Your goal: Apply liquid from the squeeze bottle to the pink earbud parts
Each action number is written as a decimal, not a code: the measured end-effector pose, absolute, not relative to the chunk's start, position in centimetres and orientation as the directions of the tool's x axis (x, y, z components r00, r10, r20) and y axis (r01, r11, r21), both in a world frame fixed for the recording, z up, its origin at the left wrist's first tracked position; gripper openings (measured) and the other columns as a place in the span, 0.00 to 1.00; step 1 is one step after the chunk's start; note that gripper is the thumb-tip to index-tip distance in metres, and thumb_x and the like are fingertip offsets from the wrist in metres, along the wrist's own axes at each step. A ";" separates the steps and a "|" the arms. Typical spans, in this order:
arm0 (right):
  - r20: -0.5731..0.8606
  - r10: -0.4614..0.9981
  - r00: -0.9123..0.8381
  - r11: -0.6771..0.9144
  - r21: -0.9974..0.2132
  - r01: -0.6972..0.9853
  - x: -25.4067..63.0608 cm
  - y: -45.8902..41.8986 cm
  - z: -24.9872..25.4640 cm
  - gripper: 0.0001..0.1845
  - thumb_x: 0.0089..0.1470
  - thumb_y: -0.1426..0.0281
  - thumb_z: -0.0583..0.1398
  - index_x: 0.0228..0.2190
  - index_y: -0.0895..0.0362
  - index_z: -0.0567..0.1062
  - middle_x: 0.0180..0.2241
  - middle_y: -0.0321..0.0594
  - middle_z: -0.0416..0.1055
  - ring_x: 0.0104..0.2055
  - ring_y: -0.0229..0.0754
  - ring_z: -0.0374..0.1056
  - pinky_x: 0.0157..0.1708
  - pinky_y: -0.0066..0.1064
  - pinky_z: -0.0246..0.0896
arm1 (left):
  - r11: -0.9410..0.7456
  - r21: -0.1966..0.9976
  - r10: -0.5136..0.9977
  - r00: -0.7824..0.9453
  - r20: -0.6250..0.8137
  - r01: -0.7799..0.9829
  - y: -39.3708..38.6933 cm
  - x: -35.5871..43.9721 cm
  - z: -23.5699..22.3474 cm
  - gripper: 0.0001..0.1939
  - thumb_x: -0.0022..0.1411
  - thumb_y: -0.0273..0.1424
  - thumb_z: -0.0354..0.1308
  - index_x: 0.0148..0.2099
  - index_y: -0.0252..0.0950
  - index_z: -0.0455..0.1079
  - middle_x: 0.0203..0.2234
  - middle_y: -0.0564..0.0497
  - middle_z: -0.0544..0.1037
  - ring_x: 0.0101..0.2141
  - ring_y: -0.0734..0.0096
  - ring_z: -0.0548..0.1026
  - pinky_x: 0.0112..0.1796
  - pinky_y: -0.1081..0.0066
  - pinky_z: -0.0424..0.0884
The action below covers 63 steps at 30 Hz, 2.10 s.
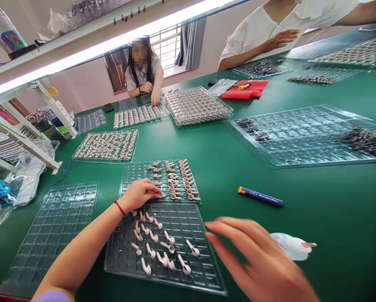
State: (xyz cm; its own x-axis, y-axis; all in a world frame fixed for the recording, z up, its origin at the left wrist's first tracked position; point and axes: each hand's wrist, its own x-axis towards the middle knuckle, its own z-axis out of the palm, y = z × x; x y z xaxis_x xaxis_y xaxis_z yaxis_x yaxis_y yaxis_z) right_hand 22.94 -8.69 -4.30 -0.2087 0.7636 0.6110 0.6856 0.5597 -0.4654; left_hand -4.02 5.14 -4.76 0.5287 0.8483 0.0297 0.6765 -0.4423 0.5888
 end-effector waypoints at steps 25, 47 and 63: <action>0.220 0.839 -0.498 0.534 -0.151 0.832 14.9 2.3 -6.7 0.11 0.61 0.65 0.60 0.42 0.59 0.73 0.43 0.41 0.72 0.42 0.41 0.71 0.42 0.39 0.70 | -0.224 0.697 0.949 0.317 -0.005 0.681 4.6 -4.9 -4.7 0.04 0.58 0.29 0.64 0.36 0.36 0.80 0.31 0.52 0.83 0.34 0.67 0.79 0.38 0.71 0.71; 0.577 0.671 -0.466 0.733 -0.425 0.531 18.0 -4.6 -2.7 0.09 0.65 0.73 0.52 0.34 0.56 0.71 0.33 0.40 0.74 0.35 0.40 0.67 0.37 0.33 0.59 | 0.060 0.876 0.876 0.395 -0.276 0.478 -3.7 -2.0 -0.2 0.26 0.65 0.49 0.50 0.32 0.32 0.76 0.22 0.50 0.77 0.23 0.71 0.73 0.23 0.74 0.68; -0.148 0.763 -0.629 -0.289 -0.949 -0.127 18.7 -13.1 -1.8 0.19 0.56 0.52 0.61 0.29 0.56 0.72 0.25 0.33 0.64 0.25 0.34 0.63 0.31 0.30 0.62 | 0.774 0.558 0.620 0.540 -0.570 -0.300 -16.5 0.7 -2.5 0.33 0.49 0.58 0.64 0.29 0.27 0.75 0.15 0.50 0.72 0.13 0.79 0.68 0.13 0.80 0.64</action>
